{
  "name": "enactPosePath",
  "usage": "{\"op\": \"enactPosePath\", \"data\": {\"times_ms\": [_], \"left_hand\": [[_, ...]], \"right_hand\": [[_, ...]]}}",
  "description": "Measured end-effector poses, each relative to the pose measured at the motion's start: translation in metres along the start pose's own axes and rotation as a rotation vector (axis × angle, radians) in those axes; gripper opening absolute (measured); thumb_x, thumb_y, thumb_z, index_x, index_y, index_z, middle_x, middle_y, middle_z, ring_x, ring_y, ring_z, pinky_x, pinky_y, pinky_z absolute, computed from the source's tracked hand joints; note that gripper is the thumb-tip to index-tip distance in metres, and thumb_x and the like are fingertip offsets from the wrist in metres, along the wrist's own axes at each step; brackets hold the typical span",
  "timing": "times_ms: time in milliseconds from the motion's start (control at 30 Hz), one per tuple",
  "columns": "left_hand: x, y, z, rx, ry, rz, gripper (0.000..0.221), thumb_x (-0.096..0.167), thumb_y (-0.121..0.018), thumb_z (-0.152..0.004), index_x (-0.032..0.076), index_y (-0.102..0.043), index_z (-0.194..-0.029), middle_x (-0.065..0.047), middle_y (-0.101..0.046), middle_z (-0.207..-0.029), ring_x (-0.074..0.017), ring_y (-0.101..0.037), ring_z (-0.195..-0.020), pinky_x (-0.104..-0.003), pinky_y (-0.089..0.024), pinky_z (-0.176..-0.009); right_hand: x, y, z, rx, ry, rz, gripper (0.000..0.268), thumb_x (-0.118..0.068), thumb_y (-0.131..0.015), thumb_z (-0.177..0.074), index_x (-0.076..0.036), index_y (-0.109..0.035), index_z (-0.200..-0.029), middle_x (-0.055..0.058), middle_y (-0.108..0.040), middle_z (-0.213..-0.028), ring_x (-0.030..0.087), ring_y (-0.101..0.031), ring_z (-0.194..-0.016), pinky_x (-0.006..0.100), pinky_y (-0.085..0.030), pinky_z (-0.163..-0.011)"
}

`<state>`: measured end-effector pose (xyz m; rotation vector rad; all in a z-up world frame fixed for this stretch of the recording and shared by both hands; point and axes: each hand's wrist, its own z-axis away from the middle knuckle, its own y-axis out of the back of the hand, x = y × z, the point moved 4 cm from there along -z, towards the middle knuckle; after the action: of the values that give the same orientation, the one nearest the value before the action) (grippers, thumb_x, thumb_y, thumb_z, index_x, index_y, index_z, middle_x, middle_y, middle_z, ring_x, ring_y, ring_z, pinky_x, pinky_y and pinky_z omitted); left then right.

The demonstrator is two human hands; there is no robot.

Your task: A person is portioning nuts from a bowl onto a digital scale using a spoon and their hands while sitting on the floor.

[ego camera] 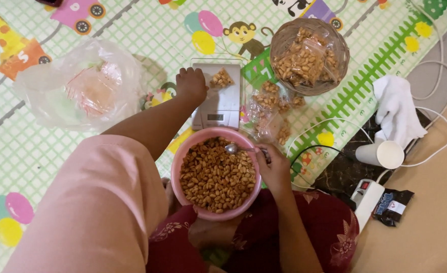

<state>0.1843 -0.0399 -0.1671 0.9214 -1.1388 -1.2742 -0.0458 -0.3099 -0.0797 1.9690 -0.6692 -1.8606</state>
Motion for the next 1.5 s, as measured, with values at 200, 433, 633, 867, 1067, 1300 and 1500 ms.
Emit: {"op": "enactPosePath", "data": {"times_ms": [200, 433, 633, 867, 1067, 1300, 1500], "left_hand": [[0.010, 0.027, -0.001, -0.012, 0.047, 0.222, 0.038, 0.021, -0.075, -0.092, -0.002, -0.060, -0.118, -0.022, -0.055, -0.114, -0.0449, -0.061, -0.110, -0.055, -0.055, -0.089], [0.055, 0.101, 0.055, 0.080, -0.255, 0.467, 0.021, 0.006, -0.065, -0.095, 0.000, -0.056, -0.114, -0.026, -0.067, -0.099, -0.0492, -0.069, -0.098, -0.060, -0.055, -0.084], [0.086, 0.109, 0.131, -0.115, -0.487, 0.586, 0.026, 0.009, -0.069, -0.092, 0.007, -0.063, -0.117, -0.020, -0.072, -0.093, -0.0444, -0.074, -0.090, -0.057, -0.058, -0.081], [0.098, 0.096, 0.187, -0.348, -0.644, 0.717, 0.036, 0.013, -0.059, -0.094, 0.014, -0.064, -0.129, -0.025, -0.073, -0.102, -0.0511, -0.069, -0.101, -0.062, -0.056, -0.087], [0.085, 0.082, 0.197, -0.425, -0.454, 0.670, 0.041, 0.036, -0.063, -0.091, 0.023, -0.061, -0.131, -0.010, -0.073, -0.096, -0.0336, -0.073, -0.092, -0.047, -0.059, -0.086], [0.071, 0.018, 0.202, -0.465, -0.341, 0.781, 0.076, 0.029, -0.086, -0.065, 0.009, -0.057, -0.132, -0.006, -0.069, -0.086, -0.0226, -0.076, -0.079, -0.037, -0.061, -0.074], [0.068, 0.028, 0.208, -0.523, -0.181, 0.940, 0.067, 0.012, -0.080, -0.074, 0.005, -0.054, -0.135, -0.008, -0.069, -0.096, -0.0231, -0.074, -0.094, -0.036, -0.058, -0.087]], "right_hand": [[-0.011, 0.005, -0.002, 0.022, -0.012, 0.006, 0.016, -0.009, -0.071, -0.096, -0.005, -0.075, -0.110, 0.019, -0.075, -0.091, 0.030, -0.076, -0.074, 0.038, -0.061, -0.059], [-0.005, 0.001, -0.001, 0.141, 0.100, 0.218, 0.035, -0.021, -0.079, -0.091, -0.008, -0.068, -0.122, 0.019, -0.069, -0.107, 0.041, -0.071, -0.095, 0.046, -0.061, -0.076], [-0.034, 0.018, -0.001, 0.234, 0.235, -0.067, 0.042, -0.009, -0.079, -0.092, -0.004, -0.064, -0.131, 0.015, -0.062, -0.125, 0.035, -0.067, -0.114, 0.042, -0.057, -0.096], [-0.017, -0.016, 0.018, -0.254, -0.155, -0.529, 0.057, -0.005, -0.086, -0.082, -0.009, -0.064, -0.135, 0.012, -0.069, -0.127, 0.019, -0.063, -0.120, 0.042, -0.052, -0.106], [-0.030, -0.028, 0.029, -0.339, -0.249, -0.636, 0.027, -0.003, -0.079, -0.084, -0.007, -0.075, -0.110, 0.002, -0.071, -0.100, 0.011, -0.061, -0.095, 0.032, -0.056, -0.087], [-0.073, -0.035, 0.027, -0.198, -0.493, -0.861, 0.026, 0.003, -0.075, -0.081, -0.003, -0.072, -0.106, 0.008, -0.066, -0.095, 0.014, -0.067, -0.077, 0.027, -0.062, -0.067], [0.004, -0.063, 0.035, -0.165, -0.577, -0.899, 0.021, -0.001, -0.072, -0.084, 0.000, -0.072, -0.105, 0.008, -0.065, -0.095, 0.014, -0.066, -0.074, 0.030, -0.063, -0.057]]}}
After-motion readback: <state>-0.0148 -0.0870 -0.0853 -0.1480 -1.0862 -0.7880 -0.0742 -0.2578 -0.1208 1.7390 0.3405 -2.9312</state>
